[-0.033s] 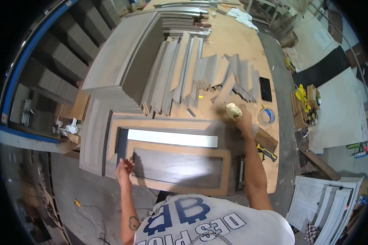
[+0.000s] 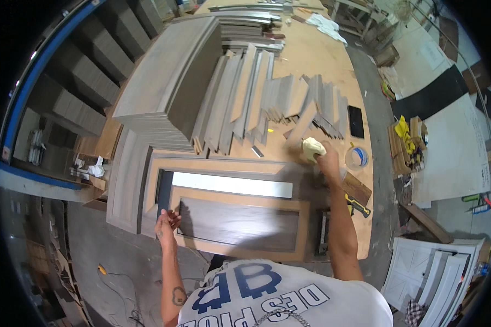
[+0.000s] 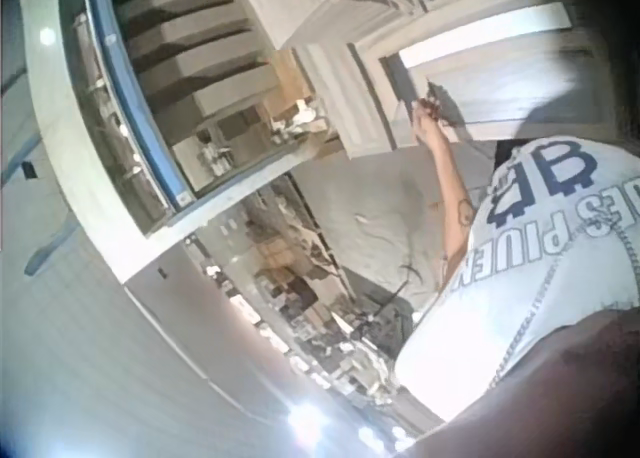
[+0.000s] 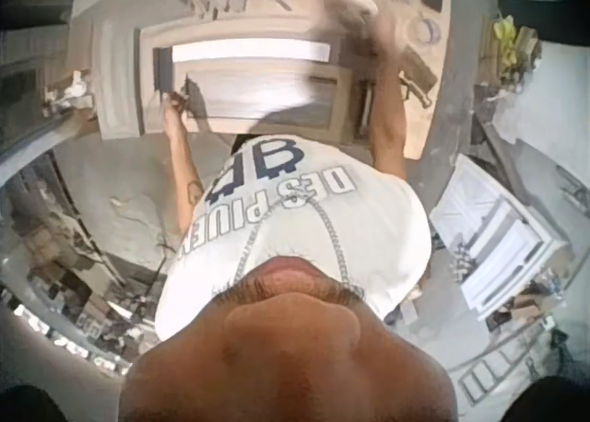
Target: Assembling and securing the frame and panel of a wooden cabinet door using wood glue and a pneumatic nail gun.
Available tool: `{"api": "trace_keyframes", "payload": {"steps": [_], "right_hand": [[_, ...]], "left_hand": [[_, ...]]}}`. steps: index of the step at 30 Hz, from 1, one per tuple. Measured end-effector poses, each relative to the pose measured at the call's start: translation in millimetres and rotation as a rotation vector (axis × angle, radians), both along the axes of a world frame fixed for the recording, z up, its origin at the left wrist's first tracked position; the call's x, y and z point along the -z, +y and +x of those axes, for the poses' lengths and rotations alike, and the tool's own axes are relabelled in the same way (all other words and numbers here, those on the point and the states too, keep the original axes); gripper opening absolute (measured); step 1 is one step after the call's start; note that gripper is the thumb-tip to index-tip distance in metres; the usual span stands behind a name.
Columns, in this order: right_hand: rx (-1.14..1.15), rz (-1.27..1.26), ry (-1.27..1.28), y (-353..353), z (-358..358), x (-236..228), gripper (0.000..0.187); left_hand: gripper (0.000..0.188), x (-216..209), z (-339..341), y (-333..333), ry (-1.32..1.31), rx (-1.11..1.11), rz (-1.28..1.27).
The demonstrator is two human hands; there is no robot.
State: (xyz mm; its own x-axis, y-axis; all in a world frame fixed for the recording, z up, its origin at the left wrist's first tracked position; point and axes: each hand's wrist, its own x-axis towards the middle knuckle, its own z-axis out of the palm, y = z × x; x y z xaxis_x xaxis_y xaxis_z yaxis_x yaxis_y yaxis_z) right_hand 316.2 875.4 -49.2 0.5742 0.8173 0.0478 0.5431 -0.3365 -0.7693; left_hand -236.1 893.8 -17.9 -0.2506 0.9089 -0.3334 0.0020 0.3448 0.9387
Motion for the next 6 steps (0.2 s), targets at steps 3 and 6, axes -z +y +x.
{"api": "trace_keyframes", "payload": {"steps": [3,6], "right_hand": [[-0.126,0.105,0.157,-6,-26,-80,0.037],[-0.310,0.597,0.893,-35,-72,-134,0.063]], "left_hand": [[0.046,11,-24,7,0.018,-0.026,0.056],[0.048,34,-67,3,0.088,-0.027,0.156]]}}
